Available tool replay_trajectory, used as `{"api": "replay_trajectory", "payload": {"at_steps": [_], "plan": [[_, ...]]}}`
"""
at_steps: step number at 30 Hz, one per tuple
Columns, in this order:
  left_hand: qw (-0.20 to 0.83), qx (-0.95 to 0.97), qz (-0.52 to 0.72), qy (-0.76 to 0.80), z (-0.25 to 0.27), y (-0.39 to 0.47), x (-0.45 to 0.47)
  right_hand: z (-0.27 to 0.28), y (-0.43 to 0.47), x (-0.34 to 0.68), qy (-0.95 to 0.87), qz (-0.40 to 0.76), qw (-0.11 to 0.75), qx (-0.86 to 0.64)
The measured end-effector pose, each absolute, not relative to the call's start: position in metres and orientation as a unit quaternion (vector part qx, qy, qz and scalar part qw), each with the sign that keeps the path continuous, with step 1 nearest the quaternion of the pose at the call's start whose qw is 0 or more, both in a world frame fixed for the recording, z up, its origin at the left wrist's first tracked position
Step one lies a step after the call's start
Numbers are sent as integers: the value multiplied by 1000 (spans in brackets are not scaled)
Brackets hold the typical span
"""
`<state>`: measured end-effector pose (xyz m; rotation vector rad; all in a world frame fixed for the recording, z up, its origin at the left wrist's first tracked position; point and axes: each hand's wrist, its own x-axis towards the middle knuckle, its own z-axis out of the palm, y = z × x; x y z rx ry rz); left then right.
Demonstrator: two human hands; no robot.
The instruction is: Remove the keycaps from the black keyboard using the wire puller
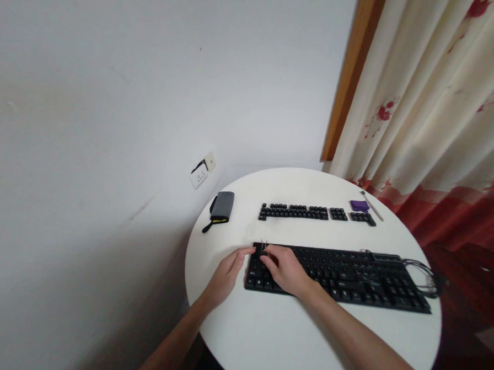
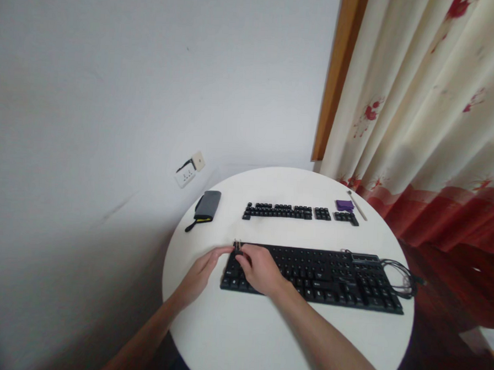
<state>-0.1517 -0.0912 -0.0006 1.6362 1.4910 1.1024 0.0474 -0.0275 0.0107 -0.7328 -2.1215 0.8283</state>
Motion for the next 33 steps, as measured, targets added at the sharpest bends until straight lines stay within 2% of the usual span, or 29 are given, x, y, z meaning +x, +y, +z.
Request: {"api": "replay_trajectory", "payload": {"at_steps": [6, 15, 21, 30, 33], "plan": [[254, 735, 324, 539, 15, -86, -139, 16, -28, 54, -877, 282, 311, -234], [258, 765, 248, 535, 18, -64, -129, -3, -20, 44, -813, 317, 356, -334], [249, 765, 241, 543, 17, -62, -128, -5, -19, 41, -774, 357, 376, -363], [167, 781, 309, 517, 41, -41, -100, 24, -11, 62, -698, 351, 458, -424], [146, 810, 292, 487, 49, -18, -82, 24, 3, 77, -663, 363, 469, -456]]}}
